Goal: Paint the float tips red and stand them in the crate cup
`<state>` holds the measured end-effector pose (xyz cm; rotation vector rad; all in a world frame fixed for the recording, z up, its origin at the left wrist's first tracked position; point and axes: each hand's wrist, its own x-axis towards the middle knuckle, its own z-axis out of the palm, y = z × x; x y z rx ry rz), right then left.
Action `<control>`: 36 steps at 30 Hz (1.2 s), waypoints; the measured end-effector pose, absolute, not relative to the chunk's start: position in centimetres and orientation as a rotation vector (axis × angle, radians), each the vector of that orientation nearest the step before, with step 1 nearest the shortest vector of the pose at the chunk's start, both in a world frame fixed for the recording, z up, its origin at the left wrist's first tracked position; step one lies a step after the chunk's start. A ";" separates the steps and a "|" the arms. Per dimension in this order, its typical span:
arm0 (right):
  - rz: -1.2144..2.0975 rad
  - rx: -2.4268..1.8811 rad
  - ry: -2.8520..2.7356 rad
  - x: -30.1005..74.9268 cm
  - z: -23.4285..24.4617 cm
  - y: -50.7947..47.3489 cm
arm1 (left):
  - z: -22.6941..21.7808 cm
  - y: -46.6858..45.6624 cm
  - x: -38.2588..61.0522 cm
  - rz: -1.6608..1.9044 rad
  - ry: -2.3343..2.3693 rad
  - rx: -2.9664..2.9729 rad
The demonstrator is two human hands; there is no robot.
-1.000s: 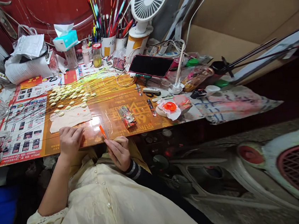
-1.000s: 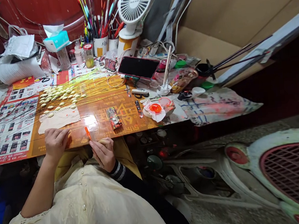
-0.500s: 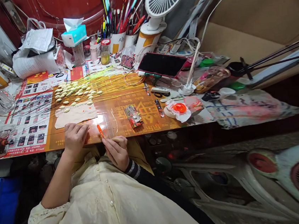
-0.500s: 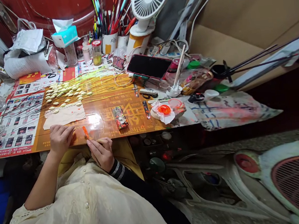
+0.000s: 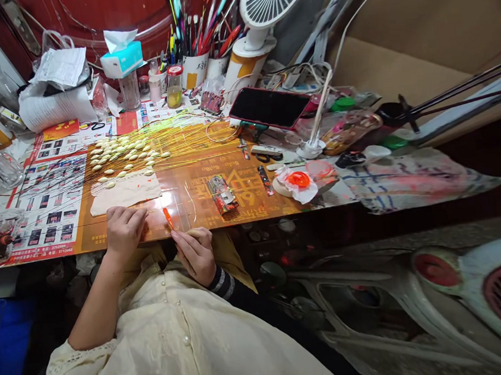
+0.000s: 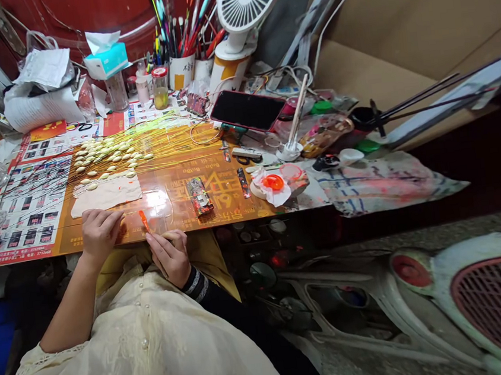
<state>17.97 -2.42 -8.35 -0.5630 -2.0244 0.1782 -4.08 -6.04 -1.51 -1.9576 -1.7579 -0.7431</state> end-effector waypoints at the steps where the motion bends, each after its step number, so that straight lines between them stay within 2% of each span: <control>1: 0.178 -0.552 -2.015 18.0 -8.2 -2.4 | -1.5 -6.0 -4.1 -0.740 -1.756 -1.957; 14: 0.232 -0.405 -2.001 17.5 -8.1 -2.8 | -1.3 -7.4 -4.7 -0.763 -1.791 -1.869; 36: 0.153 -0.448 -2.033 16.4 -8.3 -3.2 | -1.8 -7.9 -4.9 -0.791 -1.763 -1.850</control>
